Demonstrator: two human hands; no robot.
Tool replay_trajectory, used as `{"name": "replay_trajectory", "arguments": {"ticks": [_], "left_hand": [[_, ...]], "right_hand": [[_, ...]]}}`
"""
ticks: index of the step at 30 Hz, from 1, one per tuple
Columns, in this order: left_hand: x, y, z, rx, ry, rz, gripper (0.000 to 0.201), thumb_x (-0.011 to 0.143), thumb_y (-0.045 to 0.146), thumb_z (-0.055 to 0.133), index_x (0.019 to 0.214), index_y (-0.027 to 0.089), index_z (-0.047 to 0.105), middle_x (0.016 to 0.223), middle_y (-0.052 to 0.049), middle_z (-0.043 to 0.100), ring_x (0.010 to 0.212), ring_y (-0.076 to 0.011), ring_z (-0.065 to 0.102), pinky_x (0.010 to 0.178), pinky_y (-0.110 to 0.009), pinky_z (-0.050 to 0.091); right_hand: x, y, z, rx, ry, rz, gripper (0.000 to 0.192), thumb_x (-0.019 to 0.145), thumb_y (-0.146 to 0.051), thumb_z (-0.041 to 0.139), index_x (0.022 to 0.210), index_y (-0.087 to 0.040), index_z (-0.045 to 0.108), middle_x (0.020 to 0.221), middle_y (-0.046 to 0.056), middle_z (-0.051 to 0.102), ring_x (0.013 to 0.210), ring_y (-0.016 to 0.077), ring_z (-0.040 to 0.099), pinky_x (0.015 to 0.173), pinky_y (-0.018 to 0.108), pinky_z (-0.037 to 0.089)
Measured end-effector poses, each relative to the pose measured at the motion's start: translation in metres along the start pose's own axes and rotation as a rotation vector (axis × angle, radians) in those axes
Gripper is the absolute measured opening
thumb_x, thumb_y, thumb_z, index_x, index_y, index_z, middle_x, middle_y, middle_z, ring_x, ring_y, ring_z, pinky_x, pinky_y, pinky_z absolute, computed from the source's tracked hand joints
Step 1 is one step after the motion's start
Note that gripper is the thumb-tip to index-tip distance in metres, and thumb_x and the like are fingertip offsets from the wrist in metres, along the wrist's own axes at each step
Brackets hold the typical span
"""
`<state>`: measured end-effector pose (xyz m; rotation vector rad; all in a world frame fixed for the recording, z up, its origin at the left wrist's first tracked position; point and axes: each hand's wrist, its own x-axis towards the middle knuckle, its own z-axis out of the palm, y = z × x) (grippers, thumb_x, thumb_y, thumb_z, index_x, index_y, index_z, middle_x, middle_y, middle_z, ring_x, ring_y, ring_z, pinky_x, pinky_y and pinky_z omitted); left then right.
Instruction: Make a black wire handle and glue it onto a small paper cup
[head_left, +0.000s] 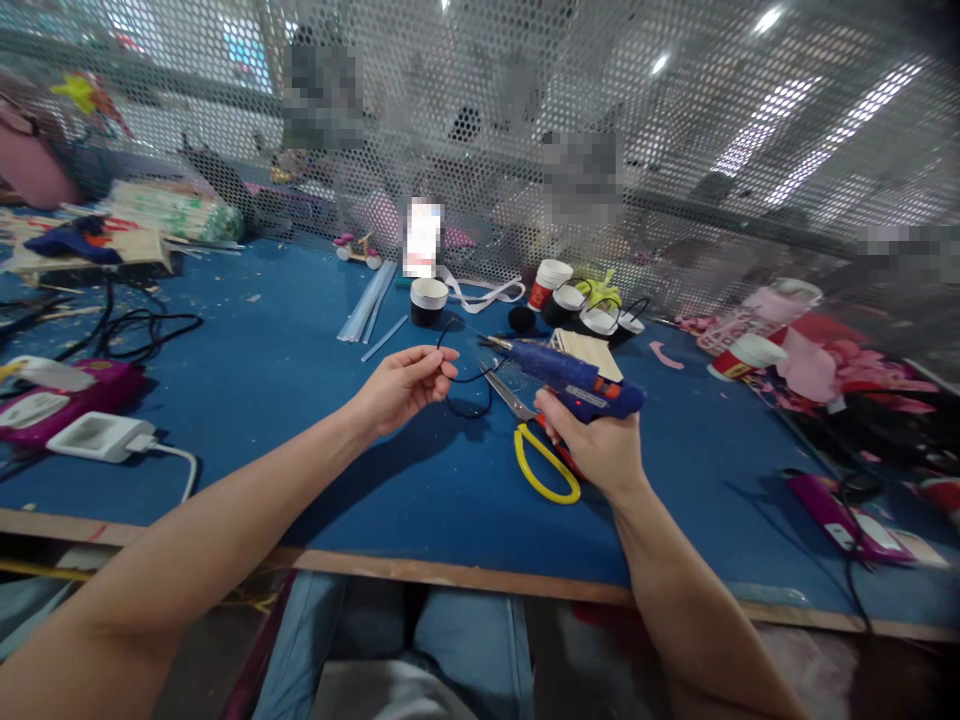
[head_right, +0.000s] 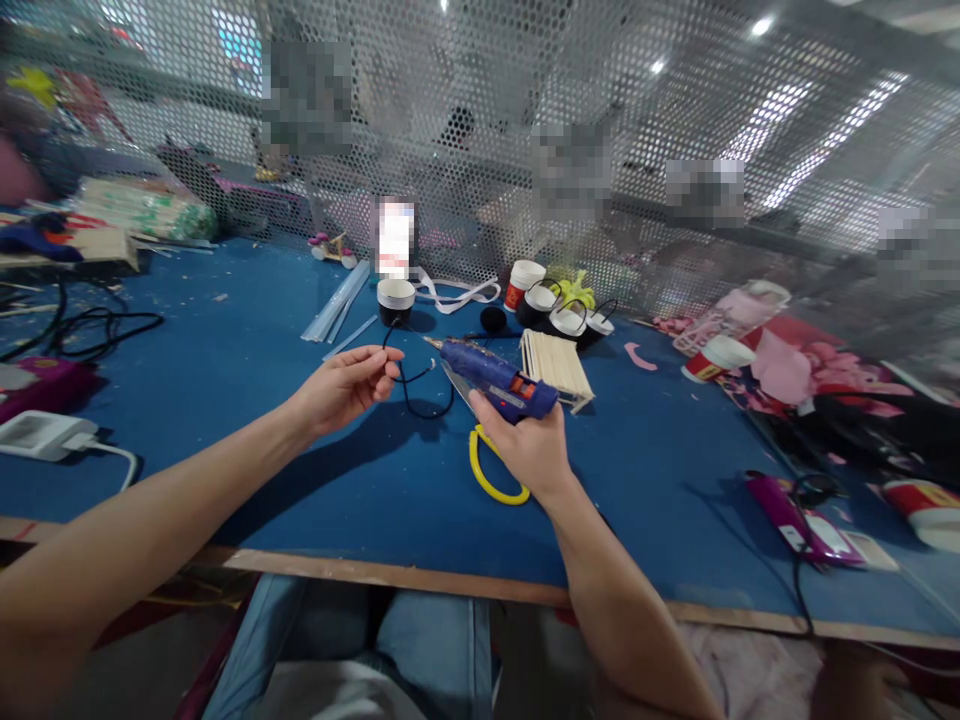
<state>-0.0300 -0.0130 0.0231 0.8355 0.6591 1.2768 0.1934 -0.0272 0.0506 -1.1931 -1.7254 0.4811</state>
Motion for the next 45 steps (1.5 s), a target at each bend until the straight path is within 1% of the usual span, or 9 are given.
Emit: {"name": "replay_trajectory", "arguments": {"ticks": [3, 7, 9, 12, 18, 24, 33, 40, 45], "left_hand": [[0.002, 0.0, -0.002, -0.021, 0.041, 0.034, 0.014, 0.079, 0.019, 0.059, 0.088, 0.009, 0.063, 0.07, -0.002, 0.06, 0.053, -0.0044, 0.054, 0.051, -0.016, 0.043], [0.002, 0.001, -0.001, 0.02, 0.105, 0.145, 0.015, 0.079, 0.022, 0.058, 0.088, 0.01, 0.062, 0.071, -0.002, 0.061, 0.055, -0.0054, 0.055, 0.052, -0.018, 0.044], [0.002, 0.002, 0.0, 0.041, 0.129, 0.188, 0.015, 0.079, 0.023, 0.058, 0.087, 0.011, 0.062, 0.071, -0.002, 0.061, 0.055, -0.0057, 0.055, 0.053, -0.018, 0.044], [0.001, 0.003, 0.002, 0.059, 0.15, 0.214, 0.015, 0.079, 0.024, 0.058, 0.087, 0.012, 0.062, 0.07, -0.001, 0.061, 0.055, -0.0058, 0.056, 0.054, -0.019, 0.045], [0.001, 0.003, 0.003, 0.096, 0.158, 0.248, 0.017, 0.078, 0.026, 0.06, 0.087, 0.012, 0.062, 0.07, -0.001, 0.062, 0.055, -0.0064, 0.057, 0.055, -0.02, 0.044], [0.002, 0.0, 0.001, 0.149, 0.122, 0.309, 0.021, 0.076, 0.029, 0.061, 0.089, 0.013, 0.062, 0.072, -0.002, 0.062, 0.058, -0.007, 0.057, 0.056, -0.021, 0.045], [-0.002, -0.002, 0.004, 0.384, 0.128, 0.443, 0.021, 0.079, 0.031, 0.058, 0.089, 0.014, 0.064, 0.074, -0.003, 0.063, 0.061, -0.0091, 0.06, 0.062, -0.024, 0.049], [-0.004, 0.0, 0.008, 0.427, 0.147, 0.465, 0.021, 0.079, 0.032, 0.058, 0.088, 0.014, 0.065, 0.074, -0.003, 0.063, 0.061, -0.0099, 0.061, 0.063, -0.025, 0.05], [-0.004, 0.0, 0.008, 0.422, 0.145, 0.463, 0.022, 0.078, 0.032, 0.058, 0.088, 0.013, 0.065, 0.074, -0.003, 0.064, 0.061, -0.0099, 0.061, 0.063, -0.024, 0.05]], "right_hand": [[0.001, -0.001, -0.001, -0.048, 0.006, -0.037, 0.018, 0.071, -0.033, 0.064, 0.065, -0.017, 0.063, 0.054, 0.002, 0.063, 0.051, 0.0167, 0.062, 0.054, 0.029, 0.053], [0.003, 0.0, -0.001, -0.132, 0.058, -0.12, 0.015, 0.069, -0.031, 0.065, 0.063, -0.018, 0.061, 0.055, 0.001, 0.064, 0.051, 0.0161, 0.061, 0.053, 0.028, 0.052], [0.004, 0.002, -0.001, -0.157, 0.062, -0.132, 0.016, 0.069, -0.032, 0.064, 0.063, -0.018, 0.061, 0.053, 0.0, 0.063, 0.048, 0.0157, 0.06, 0.052, 0.028, 0.052], [0.003, 0.005, 0.001, -0.176, 0.068, -0.132, 0.019, 0.07, -0.036, 0.064, 0.067, -0.017, 0.062, 0.058, 0.001, 0.064, 0.052, 0.0172, 0.062, 0.054, 0.029, 0.052], [0.003, 0.004, 0.004, -0.173, 0.078, -0.116, 0.019, 0.069, -0.036, 0.064, 0.069, -0.017, 0.062, 0.062, 0.003, 0.066, 0.056, 0.0186, 0.063, 0.055, 0.03, 0.053], [0.003, 0.003, 0.005, -0.166, 0.045, -0.091, 0.022, 0.069, -0.036, 0.065, 0.066, -0.015, 0.06, 0.059, 0.002, 0.063, 0.051, 0.0155, 0.058, 0.052, 0.028, 0.05], [0.004, 0.007, 0.003, -0.196, 0.078, -0.12, 0.021, 0.07, -0.037, 0.064, 0.067, -0.016, 0.061, 0.06, 0.003, 0.064, 0.053, 0.0173, 0.06, 0.054, 0.029, 0.051], [0.004, 0.005, 0.004, -0.232, 0.063, -0.123, 0.023, 0.069, -0.037, 0.064, 0.061, -0.017, 0.057, 0.055, 0.002, 0.061, 0.048, 0.0149, 0.057, 0.05, 0.027, 0.049], [0.004, 0.004, 0.004, -0.167, 0.043, -0.131, 0.019, 0.069, -0.035, 0.064, 0.066, -0.017, 0.059, 0.06, 0.002, 0.064, 0.053, 0.0166, 0.06, 0.053, 0.028, 0.051]]}}
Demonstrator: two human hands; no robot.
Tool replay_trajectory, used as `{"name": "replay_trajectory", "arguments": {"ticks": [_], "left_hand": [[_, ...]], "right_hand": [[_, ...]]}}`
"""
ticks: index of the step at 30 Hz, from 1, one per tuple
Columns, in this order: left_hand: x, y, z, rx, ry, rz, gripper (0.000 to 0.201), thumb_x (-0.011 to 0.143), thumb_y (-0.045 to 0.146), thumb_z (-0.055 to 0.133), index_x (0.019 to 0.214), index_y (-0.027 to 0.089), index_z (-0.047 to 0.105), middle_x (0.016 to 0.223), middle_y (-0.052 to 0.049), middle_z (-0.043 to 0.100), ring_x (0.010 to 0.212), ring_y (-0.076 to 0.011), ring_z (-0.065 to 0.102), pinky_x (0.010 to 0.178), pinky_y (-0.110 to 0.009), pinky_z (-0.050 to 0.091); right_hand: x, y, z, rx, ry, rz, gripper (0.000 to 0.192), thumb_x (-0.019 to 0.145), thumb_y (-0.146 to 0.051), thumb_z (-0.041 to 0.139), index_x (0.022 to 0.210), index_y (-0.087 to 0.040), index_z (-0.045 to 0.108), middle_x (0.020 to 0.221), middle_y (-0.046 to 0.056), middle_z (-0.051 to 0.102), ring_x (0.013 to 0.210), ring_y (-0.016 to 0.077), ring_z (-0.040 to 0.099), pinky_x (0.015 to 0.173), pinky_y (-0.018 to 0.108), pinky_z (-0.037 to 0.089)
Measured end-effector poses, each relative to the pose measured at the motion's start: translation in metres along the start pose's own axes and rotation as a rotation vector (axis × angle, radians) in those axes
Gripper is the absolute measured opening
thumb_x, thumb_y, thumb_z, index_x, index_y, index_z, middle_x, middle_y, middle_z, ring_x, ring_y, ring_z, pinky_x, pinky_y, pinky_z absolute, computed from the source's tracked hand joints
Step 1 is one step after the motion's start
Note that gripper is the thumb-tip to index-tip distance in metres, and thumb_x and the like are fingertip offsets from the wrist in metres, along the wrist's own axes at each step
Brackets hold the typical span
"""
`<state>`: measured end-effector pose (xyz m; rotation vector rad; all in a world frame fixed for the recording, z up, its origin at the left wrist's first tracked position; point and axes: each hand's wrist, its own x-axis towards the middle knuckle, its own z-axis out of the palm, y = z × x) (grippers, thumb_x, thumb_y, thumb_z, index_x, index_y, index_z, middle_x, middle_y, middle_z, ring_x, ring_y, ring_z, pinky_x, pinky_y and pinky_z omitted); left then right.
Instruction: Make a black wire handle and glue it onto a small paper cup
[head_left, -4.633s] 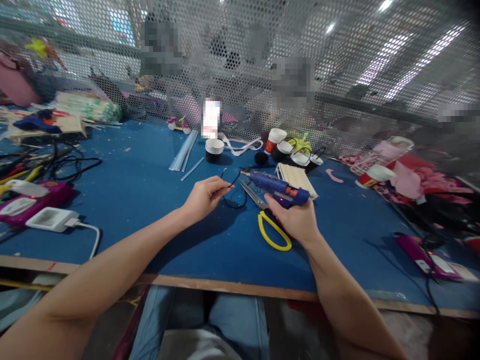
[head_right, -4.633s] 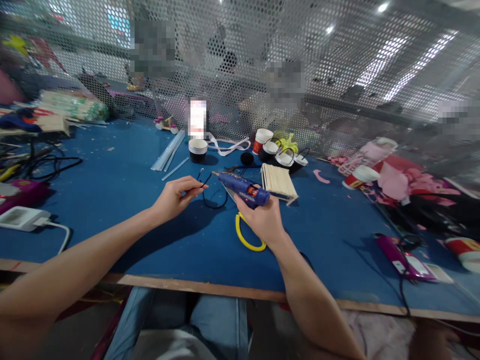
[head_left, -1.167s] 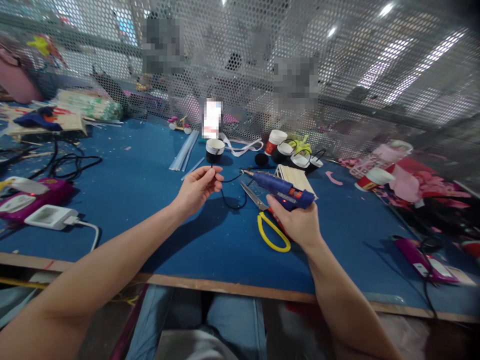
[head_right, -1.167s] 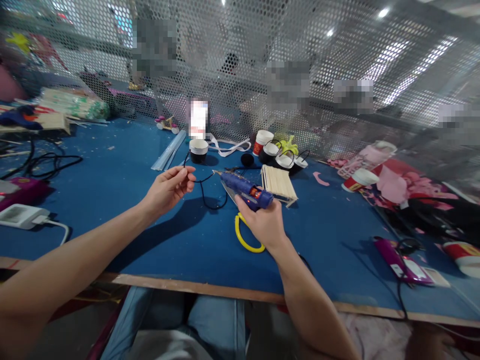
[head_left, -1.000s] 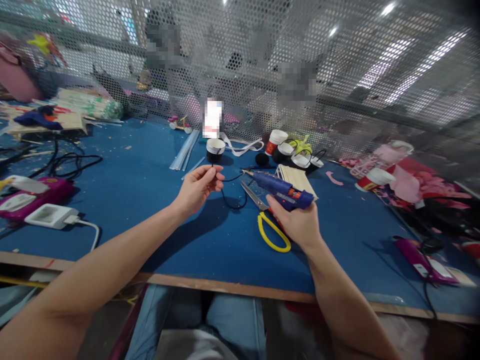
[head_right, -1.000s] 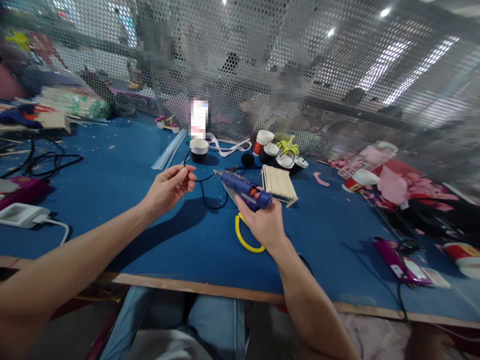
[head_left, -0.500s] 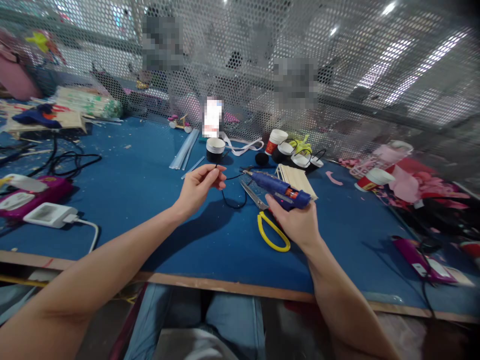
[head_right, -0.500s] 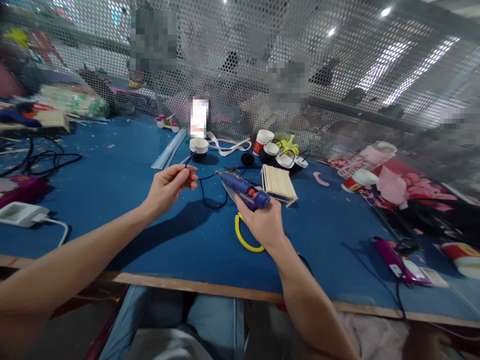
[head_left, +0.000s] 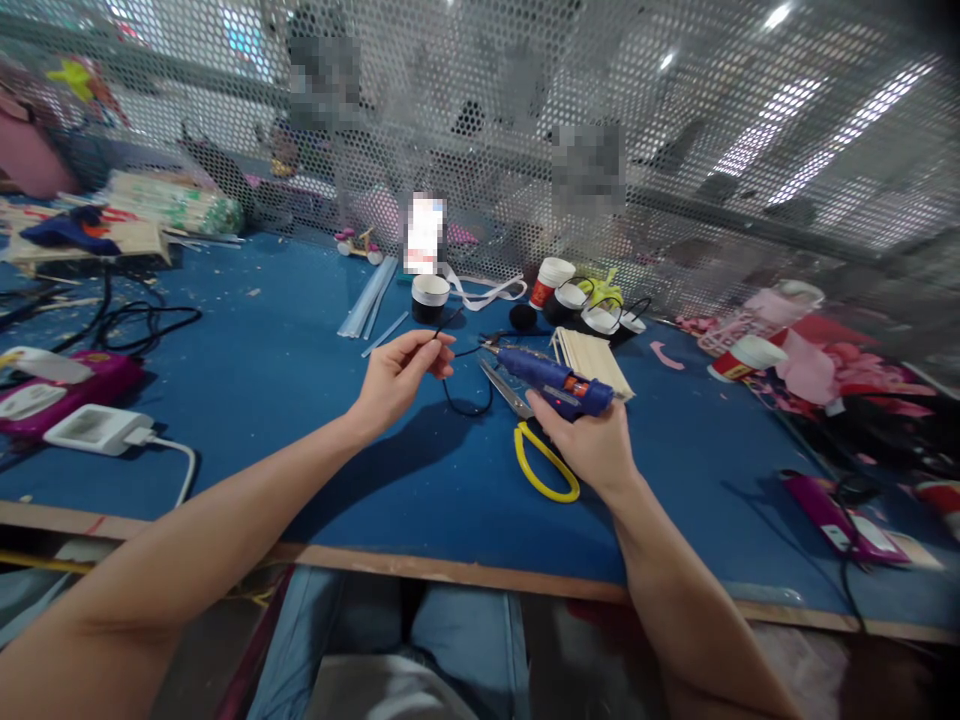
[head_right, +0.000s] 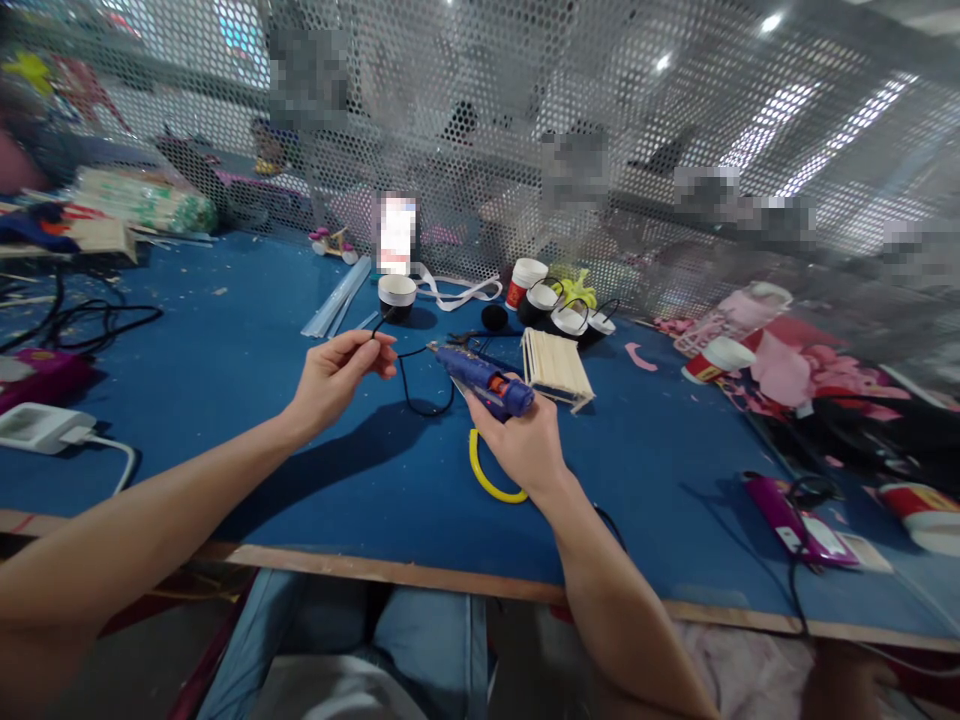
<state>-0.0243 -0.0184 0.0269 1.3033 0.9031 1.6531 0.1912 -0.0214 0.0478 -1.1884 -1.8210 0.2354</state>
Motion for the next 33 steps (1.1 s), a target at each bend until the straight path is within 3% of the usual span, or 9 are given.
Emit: {"name": "replay_trajectory", "arguments": {"ticks": [4, 10, 22, 29, 33], "left_hand": [[-0.0004, -0.0008, -0.0005, 0.009, -0.008, 0.012, 0.022, 0.08, 0.032, 0.057, 0.089, 0.013, 0.064, 0.075, -0.003, 0.063, 0.061, -0.01, 0.061, 0.063, -0.025, 0.051], [-0.0005, -0.0012, 0.001, -0.037, 0.008, -0.015, 0.022, 0.078, 0.033, 0.059, 0.088, 0.014, 0.064, 0.075, -0.003, 0.063, 0.062, -0.0101, 0.061, 0.063, -0.025, 0.05], [0.0043, 0.0004, -0.0009, -0.351, 0.034, -0.268, 0.018, 0.076, 0.026, 0.062, 0.087, 0.012, 0.062, 0.072, -0.002, 0.063, 0.059, -0.0076, 0.059, 0.059, -0.021, 0.048], [0.004, 0.0002, -0.0005, -0.361, 0.024, -0.279, 0.017, 0.077, 0.025, 0.061, 0.088, 0.012, 0.062, 0.072, -0.002, 0.063, 0.059, -0.0075, 0.059, 0.06, -0.021, 0.048], [0.0037, -0.0001, -0.0007, -0.344, 0.03, -0.256, 0.018, 0.077, 0.026, 0.061, 0.088, 0.012, 0.062, 0.072, -0.002, 0.063, 0.059, -0.0077, 0.059, 0.06, -0.022, 0.048]], "right_hand": [[0.0008, -0.0008, -0.0008, -0.036, 0.037, 0.02, 0.019, 0.068, -0.034, 0.065, 0.062, -0.017, 0.058, 0.059, 0.003, 0.063, 0.052, 0.0167, 0.06, 0.053, 0.028, 0.051], [-0.0013, 0.0006, 0.0016, -0.015, -0.014, 0.007, 0.02, 0.07, -0.036, 0.064, 0.066, -0.017, 0.058, 0.059, 0.001, 0.062, 0.053, 0.0158, 0.058, 0.055, 0.028, 0.051], [-0.0023, 0.0055, 0.0013, -0.018, 0.11, -0.038, 0.018, 0.068, -0.036, 0.065, 0.069, -0.018, 0.062, 0.061, 0.003, 0.065, 0.061, 0.0206, 0.065, 0.058, 0.031, 0.054], [-0.0028, 0.0046, 0.0023, 0.002, 0.006, -0.014, 0.019, 0.07, -0.036, 0.064, 0.073, -0.017, 0.061, 0.065, 0.002, 0.065, 0.057, 0.018, 0.062, 0.058, 0.03, 0.052], [-0.0027, 0.0042, 0.0025, 0.002, 0.032, -0.028, 0.018, 0.07, -0.035, 0.064, 0.072, -0.018, 0.06, 0.064, 0.002, 0.064, 0.056, 0.0175, 0.061, 0.059, 0.03, 0.052]]}}
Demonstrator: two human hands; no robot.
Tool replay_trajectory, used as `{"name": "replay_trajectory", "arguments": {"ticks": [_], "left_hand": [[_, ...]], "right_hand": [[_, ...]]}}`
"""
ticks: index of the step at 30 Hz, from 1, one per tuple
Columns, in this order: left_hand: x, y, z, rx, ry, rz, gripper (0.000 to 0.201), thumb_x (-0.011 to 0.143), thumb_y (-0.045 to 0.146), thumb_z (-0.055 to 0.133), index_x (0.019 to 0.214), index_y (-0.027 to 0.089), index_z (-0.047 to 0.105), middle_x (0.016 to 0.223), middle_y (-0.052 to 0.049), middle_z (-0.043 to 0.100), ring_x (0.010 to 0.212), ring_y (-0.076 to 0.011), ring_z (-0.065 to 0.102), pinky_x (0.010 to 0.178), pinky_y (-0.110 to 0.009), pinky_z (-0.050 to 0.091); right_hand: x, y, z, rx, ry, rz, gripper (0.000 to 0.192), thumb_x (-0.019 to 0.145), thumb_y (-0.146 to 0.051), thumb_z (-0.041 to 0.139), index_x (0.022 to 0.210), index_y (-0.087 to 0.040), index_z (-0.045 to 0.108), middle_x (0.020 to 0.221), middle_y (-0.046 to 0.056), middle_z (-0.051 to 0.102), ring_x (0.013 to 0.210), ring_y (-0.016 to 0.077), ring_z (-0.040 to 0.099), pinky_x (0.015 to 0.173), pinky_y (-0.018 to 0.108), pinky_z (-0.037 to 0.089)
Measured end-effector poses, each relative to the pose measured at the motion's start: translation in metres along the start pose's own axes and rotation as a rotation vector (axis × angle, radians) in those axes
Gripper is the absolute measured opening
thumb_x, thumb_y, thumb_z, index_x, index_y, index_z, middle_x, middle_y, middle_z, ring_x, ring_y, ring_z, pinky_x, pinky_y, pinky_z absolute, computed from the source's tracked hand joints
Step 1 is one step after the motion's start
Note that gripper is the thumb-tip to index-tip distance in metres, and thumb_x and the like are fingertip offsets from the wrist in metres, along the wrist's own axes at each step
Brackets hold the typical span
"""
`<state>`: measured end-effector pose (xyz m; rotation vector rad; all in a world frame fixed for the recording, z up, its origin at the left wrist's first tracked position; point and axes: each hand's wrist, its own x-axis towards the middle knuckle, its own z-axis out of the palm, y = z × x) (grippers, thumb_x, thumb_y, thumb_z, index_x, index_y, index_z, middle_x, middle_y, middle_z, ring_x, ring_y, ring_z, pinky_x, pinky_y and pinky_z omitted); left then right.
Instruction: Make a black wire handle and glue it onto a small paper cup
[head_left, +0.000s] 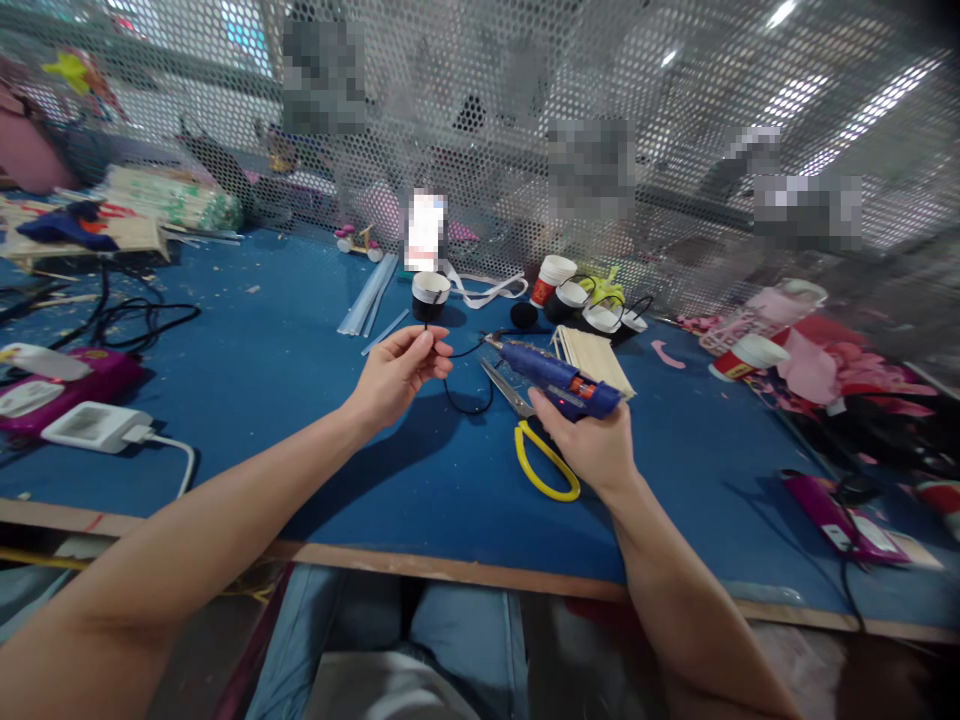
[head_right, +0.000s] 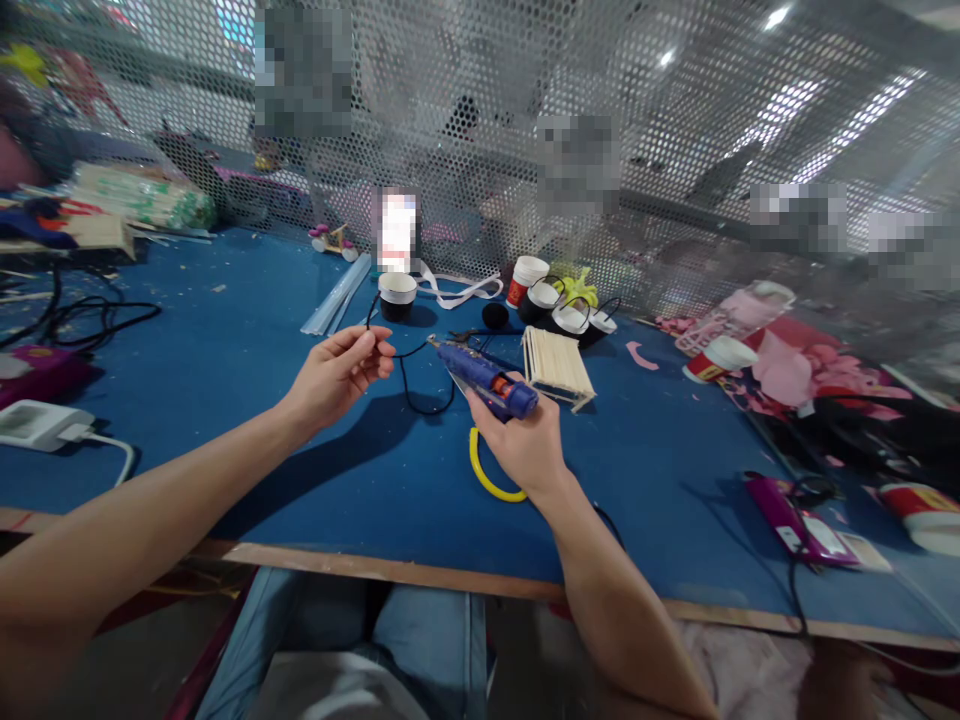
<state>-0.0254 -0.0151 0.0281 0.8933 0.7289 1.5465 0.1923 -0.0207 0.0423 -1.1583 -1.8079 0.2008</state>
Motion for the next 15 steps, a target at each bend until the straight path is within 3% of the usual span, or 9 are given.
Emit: {"name": "replay_trajectory", "arguments": {"ticks": [4, 10, 15], "left_hand": [[-0.0004, -0.0001, 0.0005, 0.024, -0.015, 0.034, 0.02, 0.076, 0.027, 0.062, 0.088, 0.011, 0.062, 0.072, -0.002, 0.063, 0.059, -0.0083, 0.06, 0.059, -0.022, 0.048], [0.0001, -0.001, 0.0004, 0.019, -0.012, 0.049, 0.019, 0.077, 0.025, 0.061, 0.089, 0.011, 0.062, 0.072, -0.002, 0.063, 0.059, -0.008, 0.06, 0.059, -0.021, 0.048], [-0.0001, 0.0002, 0.0009, -0.004, -0.002, 0.02, 0.015, 0.08, 0.021, 0.057, 0.089, 0.01, 0.061, 0.072, -0.003, 0.063, 0.059, -0.0081, 0.06, 0.059, -0.021, 0.048]], "right_hand": [[0.0002, 0.0008, 0.0003, -0.011, 0.03, 0.012, 0.019, 0.07, -0.035, 0.064, 0.072, -0.017, 0.06, 0.063, 0.002, 0.064, 0.058, 0.0182, 0.062, 0.06, 0.03, 0.052], [-0.0004, 0.001, 0.0013, 0.008, -0.032, -0.01, 0.019, 0.07, -0.034, 0.066, 0.073, -0.016, 0.06, 0.066, 0.003, 0.065, 0.059, 0.0179, 0.062, 0.06, 0.03, 0.052], [-0.0004, 0.0021, 0.0013, 0.021, 0.021, 0.013, 0.019, 0.069, -0.035, 0.065, 0.074, -0.017, 0.061, 0.065, 0.002, 0.065, 0.059, 0.0184, 0.063, 0.061, 0.031, 0.053]]}}
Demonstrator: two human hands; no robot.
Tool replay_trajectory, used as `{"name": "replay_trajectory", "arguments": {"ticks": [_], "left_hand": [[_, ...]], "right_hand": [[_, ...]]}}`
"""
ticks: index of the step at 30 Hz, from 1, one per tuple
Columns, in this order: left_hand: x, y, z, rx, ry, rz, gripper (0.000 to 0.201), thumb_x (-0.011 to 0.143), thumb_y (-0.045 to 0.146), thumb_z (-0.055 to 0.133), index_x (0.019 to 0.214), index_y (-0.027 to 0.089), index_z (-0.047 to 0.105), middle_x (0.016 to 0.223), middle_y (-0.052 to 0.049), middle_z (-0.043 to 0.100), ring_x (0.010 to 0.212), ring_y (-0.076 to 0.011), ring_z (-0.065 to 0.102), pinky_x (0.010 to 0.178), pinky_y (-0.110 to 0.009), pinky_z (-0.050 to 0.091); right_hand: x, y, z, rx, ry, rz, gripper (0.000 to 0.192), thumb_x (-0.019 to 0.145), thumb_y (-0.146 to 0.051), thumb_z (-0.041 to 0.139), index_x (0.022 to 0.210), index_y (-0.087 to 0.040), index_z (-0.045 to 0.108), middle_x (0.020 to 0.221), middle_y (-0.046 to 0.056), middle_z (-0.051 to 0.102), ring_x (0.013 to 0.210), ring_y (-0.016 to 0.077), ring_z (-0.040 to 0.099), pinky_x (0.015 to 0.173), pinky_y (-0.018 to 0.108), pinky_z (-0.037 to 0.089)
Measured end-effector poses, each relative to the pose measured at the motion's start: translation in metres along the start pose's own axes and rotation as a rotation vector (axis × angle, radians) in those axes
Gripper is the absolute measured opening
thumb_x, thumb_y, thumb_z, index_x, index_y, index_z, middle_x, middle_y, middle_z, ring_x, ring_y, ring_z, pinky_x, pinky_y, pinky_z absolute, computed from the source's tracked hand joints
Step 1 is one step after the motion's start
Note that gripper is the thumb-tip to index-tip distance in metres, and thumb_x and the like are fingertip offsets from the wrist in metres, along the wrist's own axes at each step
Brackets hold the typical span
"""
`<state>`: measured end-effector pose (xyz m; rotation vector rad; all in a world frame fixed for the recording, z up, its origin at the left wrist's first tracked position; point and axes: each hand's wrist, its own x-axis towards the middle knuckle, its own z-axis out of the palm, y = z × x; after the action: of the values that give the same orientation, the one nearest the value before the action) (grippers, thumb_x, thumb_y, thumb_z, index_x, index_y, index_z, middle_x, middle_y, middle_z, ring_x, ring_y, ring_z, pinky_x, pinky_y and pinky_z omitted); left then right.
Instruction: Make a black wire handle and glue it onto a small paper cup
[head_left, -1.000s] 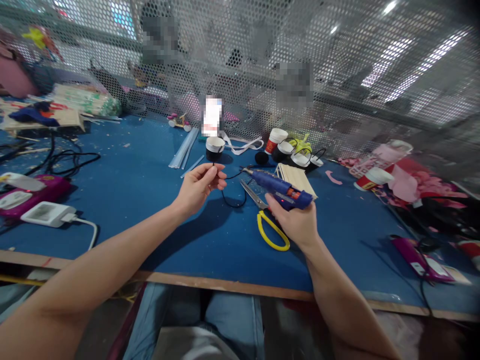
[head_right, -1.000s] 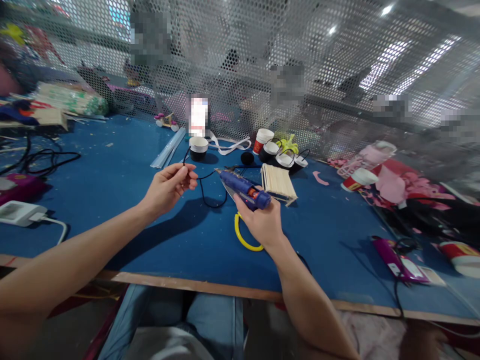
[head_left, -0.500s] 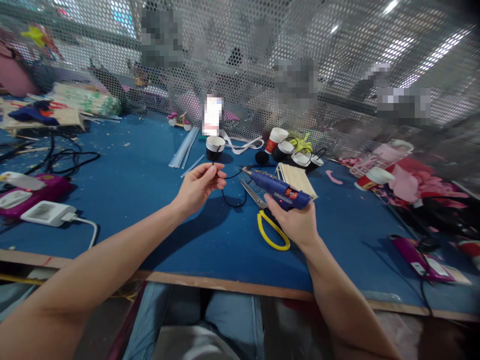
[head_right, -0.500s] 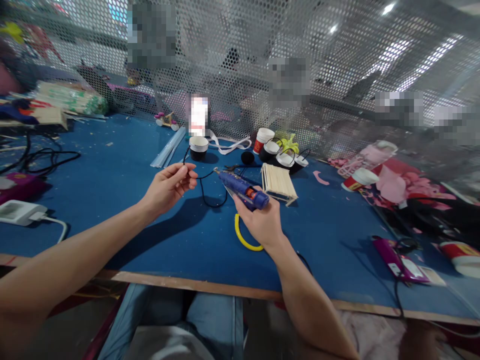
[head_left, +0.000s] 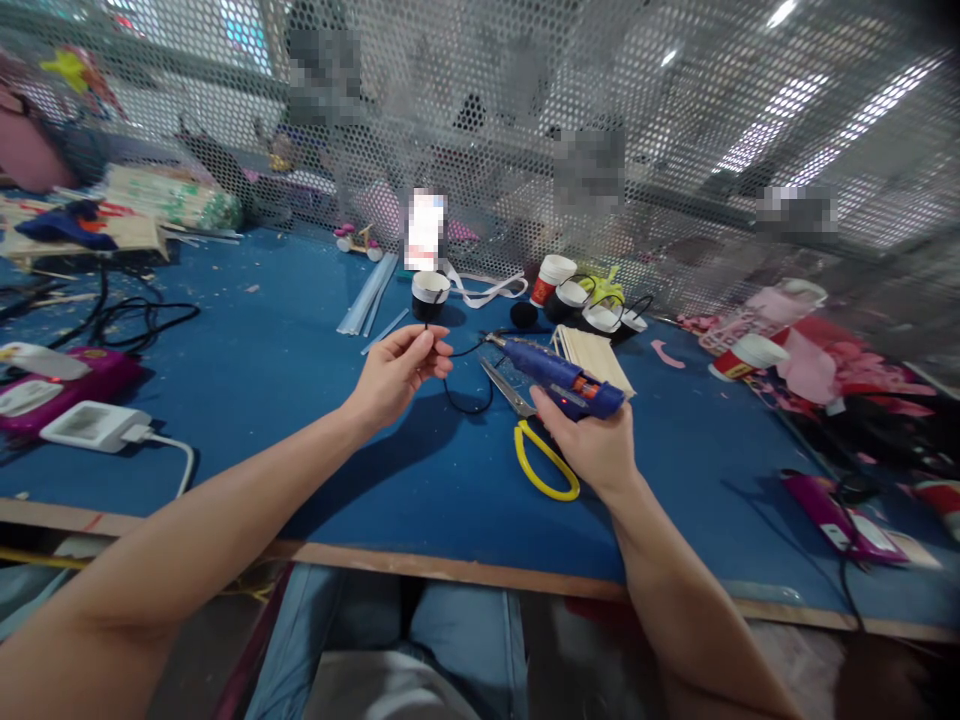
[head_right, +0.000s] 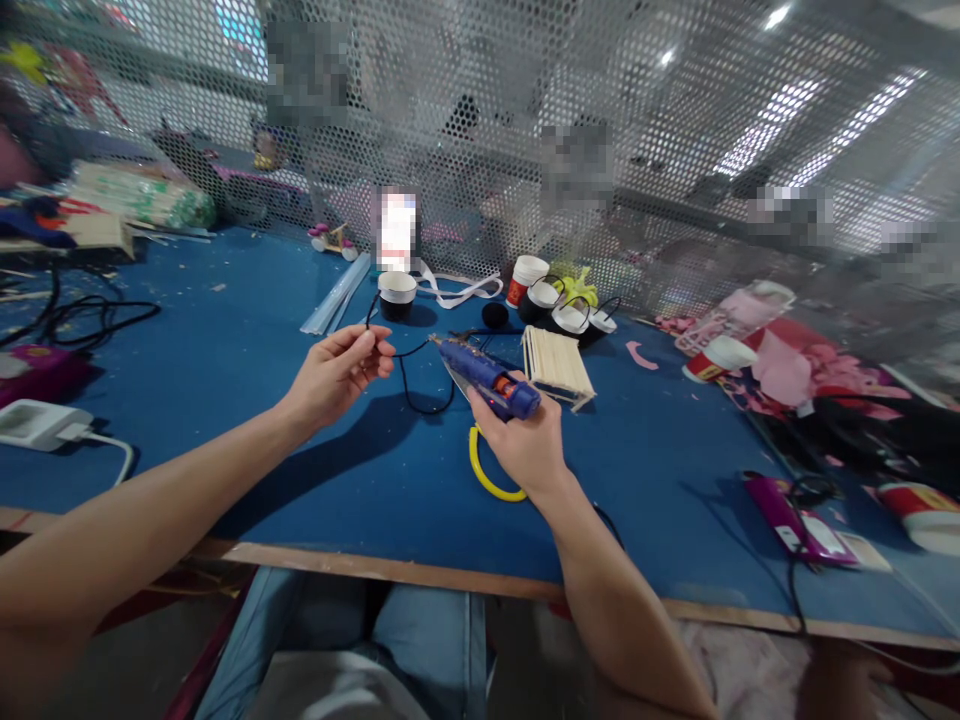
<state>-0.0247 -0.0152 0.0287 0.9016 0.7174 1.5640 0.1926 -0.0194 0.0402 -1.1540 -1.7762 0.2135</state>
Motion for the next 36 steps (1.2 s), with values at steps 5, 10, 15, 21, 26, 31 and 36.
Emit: {"name": "replay_trajectory", "arguments": {"ticks": [5, 10, 15, 21, 26, 31, 36], "left_hand": [[0.0011, 0.0007, -0.0005, -0.082, -0.004, -0.078, 0.013, 0.083, 0.017, 0.052, 0.089, 0.01, 0.061, 0.071, -0.003, 0.062, 0.058, -0.0069, 0.06, 0.058, -0.018, 0.049], [0.0025, -0.0006, -0.0032, -0.193, 0.001, -0.226, 0.014, 0.085, 0.013, 0.047, 0.088, 0.009, 0.061, 0.071, -0.002, 0.062, 0.057, -0.0053, 0.059, 0.056, -0.015, 0.05], [0.0018, -0.0009, -0.0041, -0.235, -0.009, -0.274, 0.016, 0.085, 0.011, 0.045, 0.088, 0.009, 0.06, 0.071, -0.003, 0.062, 0.057, -0.005, 0.059, 0.054, -0.014, 0.051], [0.0018, -0.0001, -0.0038, -0.24, -0.016, -0.263, 0.015, 0.085, 0.011, 0.046, 0.088, 0.009, 0.061, 0.071, -0.003, 0.062, 0.058, -0.0054, 0.06, 0.054, -0.014, 0.051], [0.0017, 0.0003, -0.0034, -0.239, -0.008, -0.263, 0.014, 0.084, 0.012, 0.047, 0.088, 0.009, 0.061, 0.07, -0.003, 0.062, 0.057, -0.0053, 0.06, 0.054, -0.014, 0.051], [0.0009, 0.0018, -0.0013, -0.243, 0.004, -0.268, 0.015, 0.085, 0.011, 0.045, 0.087, 0.009, 0.06, 0.069, -0.002, 0.062, 0.056, -0.0052, 0.059, 0.054, -0.014, 0.051], [0.0017, 0.0031, -0.0005, -0.238, 0.011, -0.266, 0.015, 0.085, 0.011, 0.045, 0.087, 0.009, 0.06, 0.069, -0.002, 0.062, 0.056, -0.005, 0.059, 0.054, -0.014, 0.051]], "right_hand": [[0.0002, -0.0014, 0.0005, 0.023, -0.029, -0.012, 0.02, 0.069, -0.034, 0.066, 0.076, -0.016, 0.062, 0.067, 0.003, 0.066, 0.058, 0.0176, 0.062, 0.058, 0.03, 0.053], [0.0005, -0.0056, -0.0018, 0.003, 0.031, -0.018, 0.015, 0.068, -0.031, 0.067, 0.069, -0.017, 0.061, 0.06, 0.001, 0.065, 0.054, 0.0176, 0.062, 0.057, 0.03, 0.053], [0.0013, -0.005, -0.0027, -0.023, 0.015, -0.036, 0.014, 0.069, -0.032, 0.066, 0.069, -0.019, 0.061, 0.061, 0.001, 0.065, 0.058, 0.0182, 0.063, 0.058, 0.03, 0.054], [0.0013, -0.0064, -0.0037, 0.012, -0.014, 0.01, 0.017, 0.068, -0.034, 0.066, 0.069, -0.017, 0.061, 0.059, 0.001, 0.064, 0.051, 0.0166, 0.061, 0.054, 0.03, 0.053], [0.0012, -0.0069, -0.0053, -0.04, 0.038, -0.015, 0.016, 0.067, -0.032, 0.067, 0.069, -0.017, 0.061, 0.061, 0.003, 0.066, 0.056, 0.0181, 0.063, 0.056, 0.03, 0.054], [0.0021, -0.0062, -0.0052, -0.051, 0.039, -0.013, 0.016, 0.068, -0.033, 0.066, 0.067, -0.018, 0.061, 0.06, 0.001, 0.066, 0.055, 0.0178, 0.063, 0.056, 0.03, 0.054], [0.0025, -0.0047, -0.0051, -0.05, 0.043, -0.039, 0.015, 0.068, -0.032, 0.066, 0.07, -0.018, 0.061, 0.062, 0.002, 0.067, 0.058, 0.0186, 0.065, 0.059, 0.03, 0.054]]}}
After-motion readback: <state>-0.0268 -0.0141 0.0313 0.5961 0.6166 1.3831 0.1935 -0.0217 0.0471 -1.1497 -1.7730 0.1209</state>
